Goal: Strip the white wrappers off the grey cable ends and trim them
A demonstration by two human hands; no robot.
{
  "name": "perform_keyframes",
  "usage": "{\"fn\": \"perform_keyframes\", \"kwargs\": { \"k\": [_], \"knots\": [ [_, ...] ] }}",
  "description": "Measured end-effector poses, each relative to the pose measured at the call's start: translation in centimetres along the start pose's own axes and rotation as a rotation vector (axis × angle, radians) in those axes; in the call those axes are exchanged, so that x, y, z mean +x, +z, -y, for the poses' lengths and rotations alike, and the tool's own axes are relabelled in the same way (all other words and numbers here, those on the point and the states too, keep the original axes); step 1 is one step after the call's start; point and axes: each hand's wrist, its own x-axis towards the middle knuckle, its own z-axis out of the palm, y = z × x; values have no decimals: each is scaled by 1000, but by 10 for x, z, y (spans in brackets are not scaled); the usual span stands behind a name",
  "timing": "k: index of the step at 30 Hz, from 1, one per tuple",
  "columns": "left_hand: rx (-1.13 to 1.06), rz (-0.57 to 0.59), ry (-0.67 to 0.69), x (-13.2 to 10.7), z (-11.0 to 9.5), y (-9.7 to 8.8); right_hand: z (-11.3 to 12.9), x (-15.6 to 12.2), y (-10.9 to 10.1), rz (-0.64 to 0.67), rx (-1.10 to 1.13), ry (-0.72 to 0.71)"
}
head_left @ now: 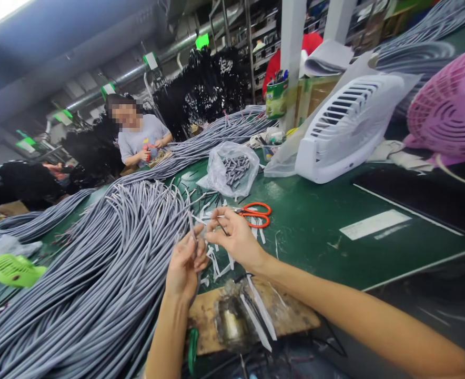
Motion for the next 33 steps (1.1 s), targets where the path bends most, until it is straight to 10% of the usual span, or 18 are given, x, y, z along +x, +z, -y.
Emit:
{"fn": "perform_keyframes", "kwargs": {
  "k": [11,27,33],
  "knots": [
    [108,-473,280,13,10,4,0,-9,6,16,-120,-117],
    [-202,6,94,-6,-19,-2,-1,12,-4,-158,81,83],
    [206,-138,34,1,-9,-3,5,7,-7,-174,21,-50]
  ]
}}
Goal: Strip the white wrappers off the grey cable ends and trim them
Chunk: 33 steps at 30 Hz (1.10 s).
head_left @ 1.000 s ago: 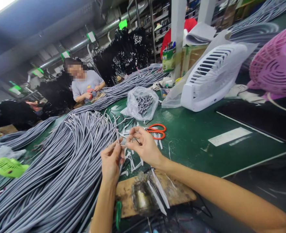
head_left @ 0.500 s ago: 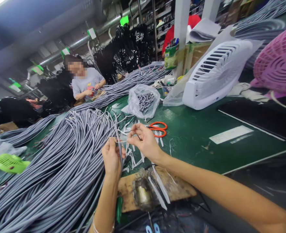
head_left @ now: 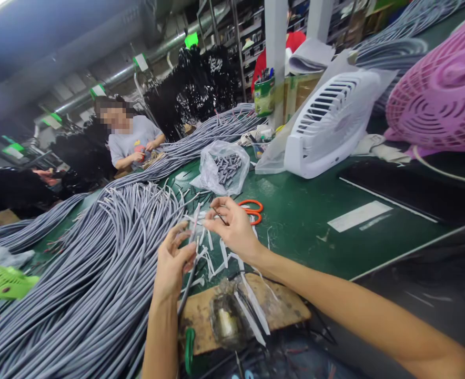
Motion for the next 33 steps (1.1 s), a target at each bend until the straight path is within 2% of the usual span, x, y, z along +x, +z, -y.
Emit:
{"fn": "perform_keyframes", "kwargs": {
  "k": [5,9,13,25,33],
  "knots": [
    [45,-165,95,4,11,8,-4,2,0,-99,7,9],
    [18,-222,100,5,13,12,-8,-1,1,108,-150,48],
    [-42,-214,92,6,14,15,-10,-8,4,169,-268,-6],
    [-22,-221,130,7,21,14,-6,-4,4,57,-167,-13],
    [29,-17,-6,2,19,17,-6,4,1,26,-106,-15]
  ]
}}
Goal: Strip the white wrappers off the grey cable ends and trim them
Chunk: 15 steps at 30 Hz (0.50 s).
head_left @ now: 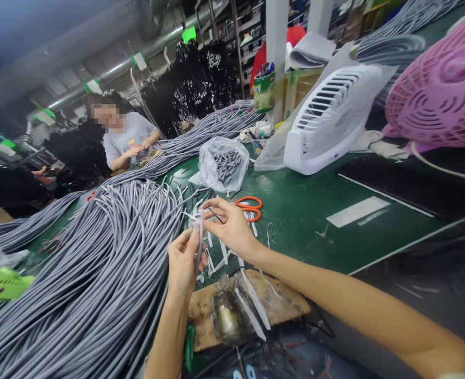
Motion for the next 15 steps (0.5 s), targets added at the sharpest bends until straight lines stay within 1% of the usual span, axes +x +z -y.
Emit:
{"fn": "perform_keyframes", "kwargs": {
  "k": [2,3,7,11,13,15],
  "knots": [
    [-2,13,10,-1,-1,0,0,0,1,3,23,7],
    [-8,-9,33,-1,-1,0,1,-1,1,-4,36,13],
    [5,-210,167,0,0,-2,1,-4,3,-40,6,14],
    [129,-367,335,2,1,-10,1,-2,0,-57,-114,-42],
    [181,-427,420,3,2,-13,2,-3,-3,-108,-185,-107],
    [178,-460,474,4,3,-14,3,-7,-6,-235,-285,-249]
  ]
}}
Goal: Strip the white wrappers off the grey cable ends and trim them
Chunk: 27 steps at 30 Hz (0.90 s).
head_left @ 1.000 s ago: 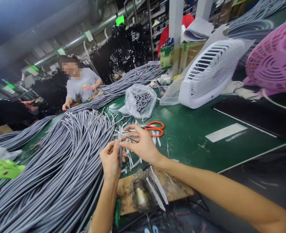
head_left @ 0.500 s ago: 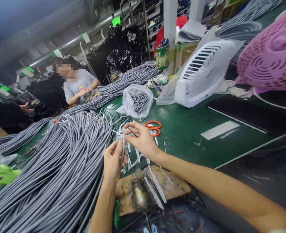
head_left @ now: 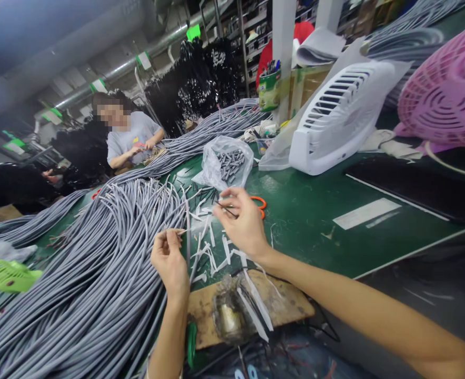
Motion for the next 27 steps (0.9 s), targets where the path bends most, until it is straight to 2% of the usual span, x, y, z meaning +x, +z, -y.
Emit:
{"fn": "perform_keyframes", "kwargs": {
  "k": [2,3,5,7,9,12,16,18,20,22,23,25,26,27],
  "knots": [
    [-56,-3,-14,0,1,1,1,-7,-2,-82,-109,-179],
    [-95,7,-40,0,1,1,1,-10,-2,-59,-157,-256],
    [-171,33,-92,0,1,2,-1,-17,0,112,-221,-347],
    [-234,57,-130,-1,0,3,-5,-19,4,302,-250,-355],
    [-269,76,-170,-2,-1,4,-8,-17,7,394,-269,-345],
    [-317,83,-244,-3,-4,6,-10,-13,7,397,-295,-368],
    [-439,4,-302,8,-8,-1,-7,-12,4,428,-323,-396],
    [-489,-74,-260,21,-11,-10,-6,-13,3,436,-334,-392],
    [-521,-184,-147,32,-13,-20,-6,-15,3,413,-336,-363],
    [-513,-233,-82,37,-16,-26,-5,-16,4,376,-324,-321],
    [-418,-181,-78,36,-16,-26,-5,-16,5,360,-312,-304],
    [-163,213,-240,29,-16,-22,-5,-16,6,335,-292,-285],
    [-58,373,-304,24,-16,-19,-4,-16,6,337,-287,-279],
    [11,478,-343,20,-15,-17,-4,-15,5,347,-286,-273]
  ]
}}
